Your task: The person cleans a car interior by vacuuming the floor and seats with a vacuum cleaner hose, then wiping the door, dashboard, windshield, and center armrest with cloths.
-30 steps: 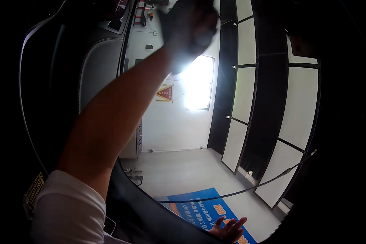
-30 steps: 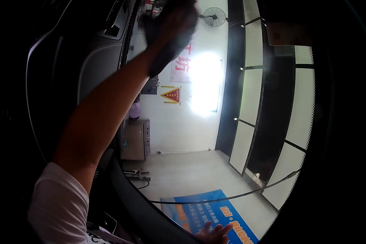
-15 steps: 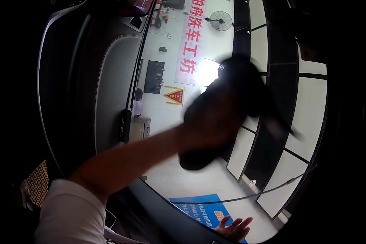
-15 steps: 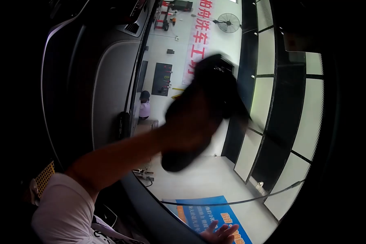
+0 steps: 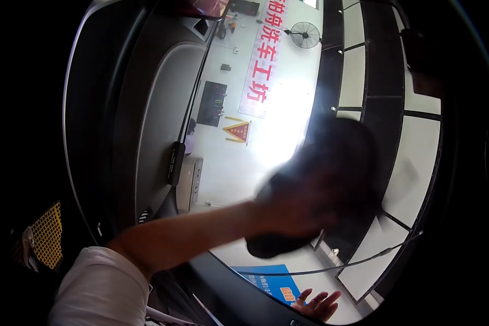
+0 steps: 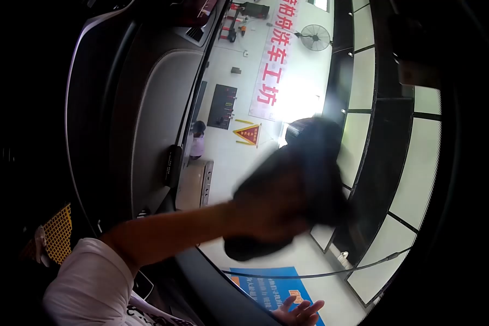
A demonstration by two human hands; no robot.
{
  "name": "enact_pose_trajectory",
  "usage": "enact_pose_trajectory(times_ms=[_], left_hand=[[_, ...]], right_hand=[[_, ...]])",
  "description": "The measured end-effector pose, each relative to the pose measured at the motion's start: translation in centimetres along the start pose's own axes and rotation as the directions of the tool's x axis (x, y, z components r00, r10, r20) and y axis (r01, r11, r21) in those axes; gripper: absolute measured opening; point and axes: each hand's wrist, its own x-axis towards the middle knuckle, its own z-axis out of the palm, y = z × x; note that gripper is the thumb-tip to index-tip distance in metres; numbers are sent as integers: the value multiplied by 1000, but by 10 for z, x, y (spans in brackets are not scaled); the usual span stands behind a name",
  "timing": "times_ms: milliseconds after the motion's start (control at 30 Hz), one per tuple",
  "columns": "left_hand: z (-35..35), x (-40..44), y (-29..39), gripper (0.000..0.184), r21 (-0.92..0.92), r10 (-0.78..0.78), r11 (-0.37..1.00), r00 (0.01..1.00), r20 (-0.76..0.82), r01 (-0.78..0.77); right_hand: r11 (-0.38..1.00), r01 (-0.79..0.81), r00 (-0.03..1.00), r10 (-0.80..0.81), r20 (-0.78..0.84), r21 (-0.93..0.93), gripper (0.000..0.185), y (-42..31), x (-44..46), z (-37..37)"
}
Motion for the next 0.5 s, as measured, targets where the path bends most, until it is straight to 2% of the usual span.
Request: enact_pose_trajectory(times_ms=[33,67,100,167,233,267,300,367,400,433,467,500], left_hand=[[-12,-16,-38,42,155,-88,983,994,-57,96],[-19,-42,-77,42,311,-157,932,980,-125,189],[-25,-71,-111,41,475,-204,837,961,-185,270],[-16,-136,-158,40,784,-454,438,861,-229,439],[1,-164,-169,30,679,-673,553,739,22,483],[27,-166,-130,39,461,-594,711,805,-12,532],[1,-124,-70,38,401,-544,803,817,191,440],[-52,-39,52,37,159,-369,926,732,572,343],[-22,-67,65,37,-122,-74,983,902,426,138],[13,-99,74,37,-346,204,929,963,175,-134],[22,-109,67,38,-499,174,861,862,476,102],[27,-117,59,39,-546,210,758,659,722,357]], right_hand=[[993,103,889,-119,443,60,47,3,-5,-17],[993,115,885,-120,450,40,48,2,-3,-16],[991,79,890,-117,440,103,48,4,-2,-20],[974,12,903,-108,416,227,49,7,-2,-34],[974,30,902,-124,413,226,50,7,-4,-27],[987,84,898,-133,420,134,50,5,-3,-19],[990,136,895,-138,424,35,50,4,-4,-11],[992,101,887,-123,446,73,50,4,-1,-16],[993,84,882,-114,457,87,50,3,1,-20],[993,81,881,-111,461,84,50,-2,3,-20],[994,57,889,-94,448,96,50,-5,4,-24],[993,36,902,-79,424,109,50,-9,5,-31]])
